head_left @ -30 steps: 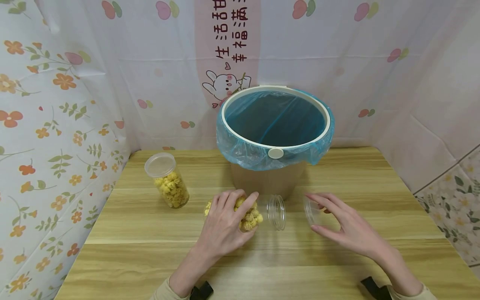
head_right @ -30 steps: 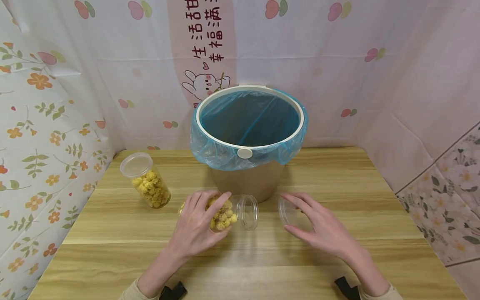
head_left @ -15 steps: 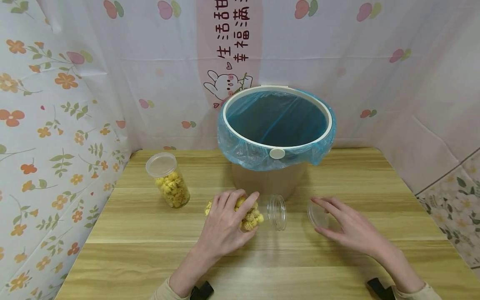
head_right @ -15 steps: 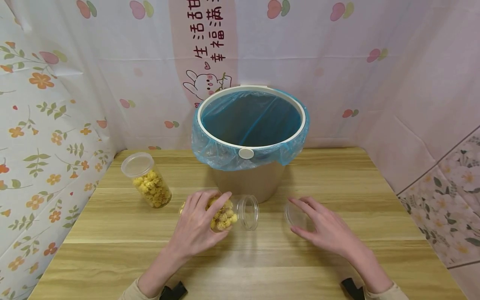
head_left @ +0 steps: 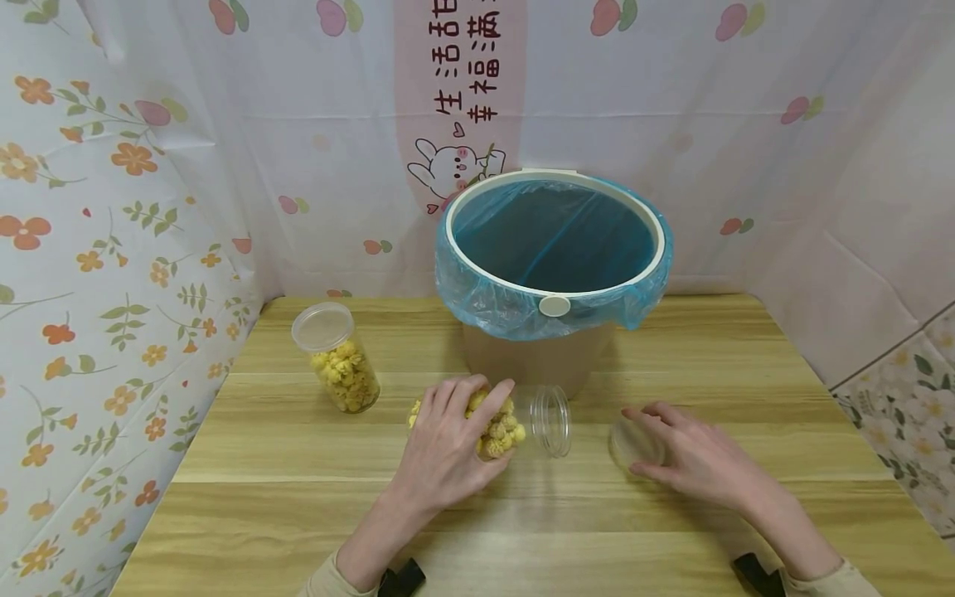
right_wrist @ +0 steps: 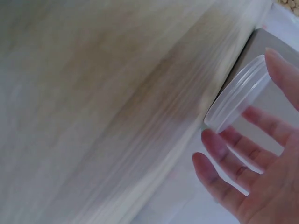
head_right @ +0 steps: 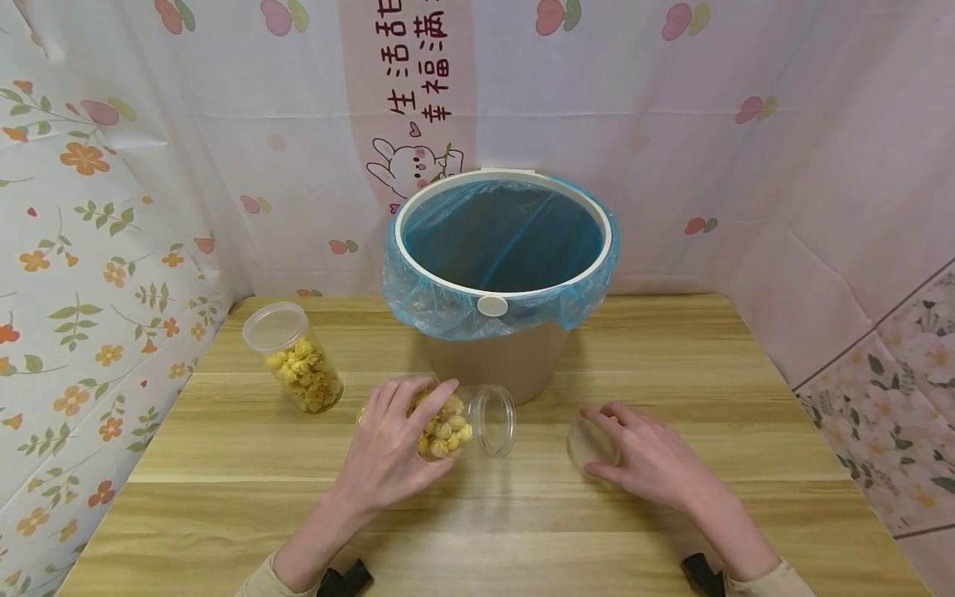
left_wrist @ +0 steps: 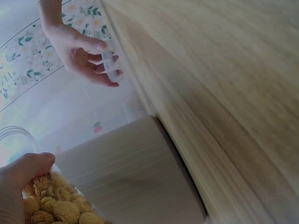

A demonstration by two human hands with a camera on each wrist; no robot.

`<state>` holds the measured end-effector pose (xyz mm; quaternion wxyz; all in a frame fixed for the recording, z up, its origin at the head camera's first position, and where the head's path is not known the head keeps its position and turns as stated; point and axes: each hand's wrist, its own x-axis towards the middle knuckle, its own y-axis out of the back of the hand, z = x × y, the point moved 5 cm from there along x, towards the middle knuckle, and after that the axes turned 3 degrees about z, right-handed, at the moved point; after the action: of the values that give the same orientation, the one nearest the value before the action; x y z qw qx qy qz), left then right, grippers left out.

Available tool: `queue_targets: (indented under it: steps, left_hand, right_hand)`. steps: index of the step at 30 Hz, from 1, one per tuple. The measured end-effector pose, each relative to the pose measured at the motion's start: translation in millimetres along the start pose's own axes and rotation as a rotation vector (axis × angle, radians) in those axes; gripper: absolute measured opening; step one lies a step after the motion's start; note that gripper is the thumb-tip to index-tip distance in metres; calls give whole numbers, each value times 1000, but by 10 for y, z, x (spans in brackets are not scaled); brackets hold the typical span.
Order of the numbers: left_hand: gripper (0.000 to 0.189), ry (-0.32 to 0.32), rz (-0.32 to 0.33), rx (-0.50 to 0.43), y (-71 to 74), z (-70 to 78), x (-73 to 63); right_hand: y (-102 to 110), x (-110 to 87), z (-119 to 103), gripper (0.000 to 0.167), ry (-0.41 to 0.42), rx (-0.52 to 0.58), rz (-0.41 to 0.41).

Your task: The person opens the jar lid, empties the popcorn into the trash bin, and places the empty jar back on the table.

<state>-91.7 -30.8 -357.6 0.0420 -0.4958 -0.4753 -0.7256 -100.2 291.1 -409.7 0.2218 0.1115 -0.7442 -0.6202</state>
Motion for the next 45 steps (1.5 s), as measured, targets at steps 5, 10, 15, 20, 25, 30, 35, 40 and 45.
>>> queue_targets:
  steps: [5,10,15,20,25,30,35,40,45]
  left_hand:
    - [89,0,14,-6,19,0,22]
    - [90,4,24,-18,30,1,43]
    - [90,7,20,-29,37,7,56]
    - [92,15,22,-45,51,-5,63]
    - [94,21,36,-43,75,-21,67]
    - [92,36,41,-48,102,-33,55]
    - [92,70,49,-76,145,-45,26]
    - [92,105,39,-87,175,-63,12]
    - [95,112,37,-92,201,-69,23]
  right_hand:
    - [-30,-5,11,73,-4,-18,-18]
    - [-46,-9,23,73,9,-26,-44]
    - [-63,-12,21,74,13,-15,-75]
    - [-69,-26,38,79,-17,5,-83]
    - [-10,-12,67,80,-43,18,-27]
    - [152,45,94,73,-53,73,51]
    - [315,104,141,69,-98,192,75]
    - [453,162,187,66,-103,247,125]
    - [550,202,247,64,-120,308,153]
